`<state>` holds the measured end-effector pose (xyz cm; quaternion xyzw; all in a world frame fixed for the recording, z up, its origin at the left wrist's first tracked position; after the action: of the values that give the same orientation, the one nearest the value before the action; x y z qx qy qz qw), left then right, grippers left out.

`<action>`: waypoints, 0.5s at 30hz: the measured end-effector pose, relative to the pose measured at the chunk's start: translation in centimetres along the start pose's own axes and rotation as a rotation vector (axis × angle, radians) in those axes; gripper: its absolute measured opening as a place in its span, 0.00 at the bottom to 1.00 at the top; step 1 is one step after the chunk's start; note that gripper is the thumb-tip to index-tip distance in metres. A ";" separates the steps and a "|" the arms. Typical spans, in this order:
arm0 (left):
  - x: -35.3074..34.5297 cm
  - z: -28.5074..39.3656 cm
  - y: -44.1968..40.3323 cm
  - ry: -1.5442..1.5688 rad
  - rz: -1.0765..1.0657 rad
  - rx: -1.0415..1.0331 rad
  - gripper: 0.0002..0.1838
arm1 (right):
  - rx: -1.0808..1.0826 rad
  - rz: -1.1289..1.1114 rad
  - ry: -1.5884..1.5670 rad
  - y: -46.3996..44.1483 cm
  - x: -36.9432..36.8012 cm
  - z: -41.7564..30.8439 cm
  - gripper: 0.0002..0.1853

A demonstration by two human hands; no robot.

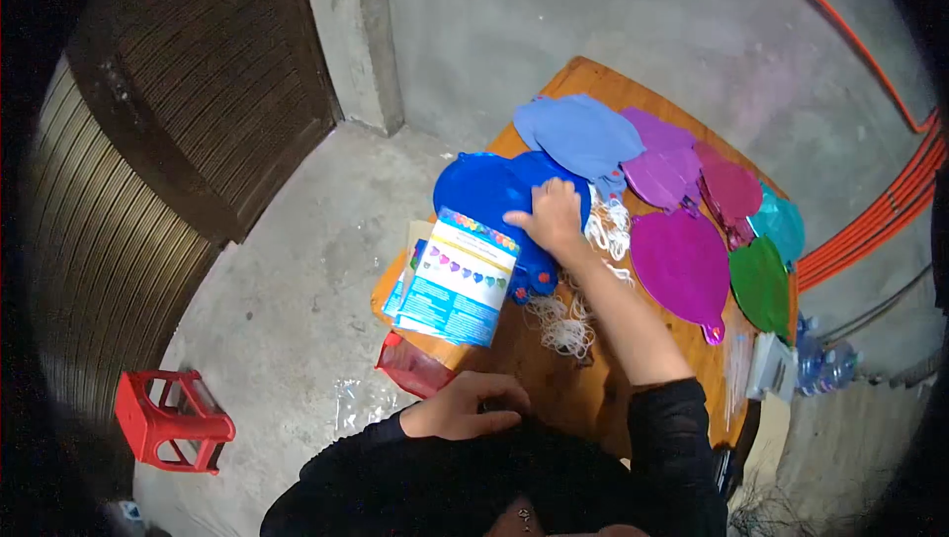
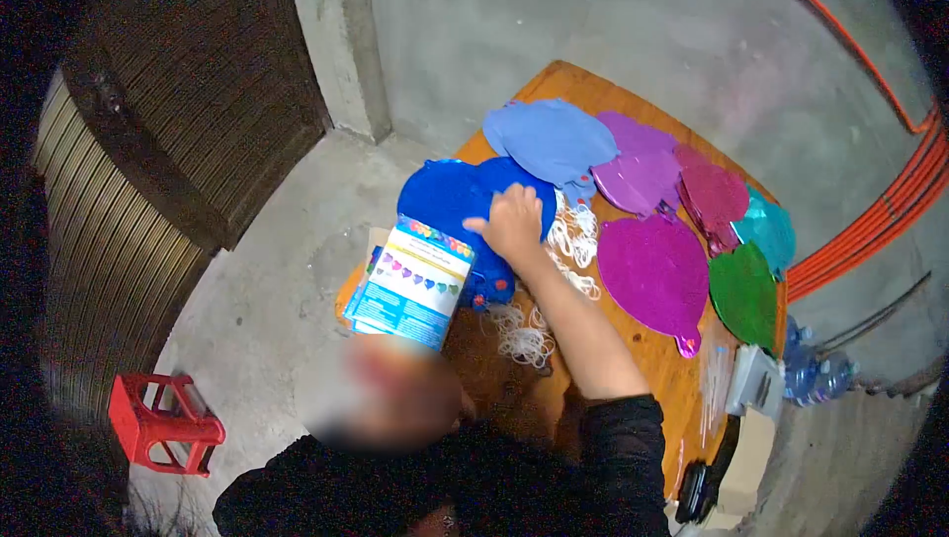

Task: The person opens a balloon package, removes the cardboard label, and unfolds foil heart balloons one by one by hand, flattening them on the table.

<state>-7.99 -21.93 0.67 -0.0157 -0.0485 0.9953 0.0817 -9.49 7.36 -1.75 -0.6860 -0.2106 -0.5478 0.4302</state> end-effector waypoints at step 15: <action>2.6 3.1 1.3 -0.002 0.022 0.107 0.11 | 0.065 0.278 -0.063 -0.3 -2.9 0.7 0.04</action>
<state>-10.88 -23.08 3.55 -0.0111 0.0049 0.9974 0.0714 -10.20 8.56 -4.36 -0.7110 -0.1447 -0.4539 0.5172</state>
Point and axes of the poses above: each hand's wrist, its own y-axis away from the middle knuckle, its own x-axis out of the back of the hand, z = x × y, the point moved 2 cm from there along -y, towards the middle knuckle, and after that the axes turned 7 degrees about y, right-handed, at the moved point
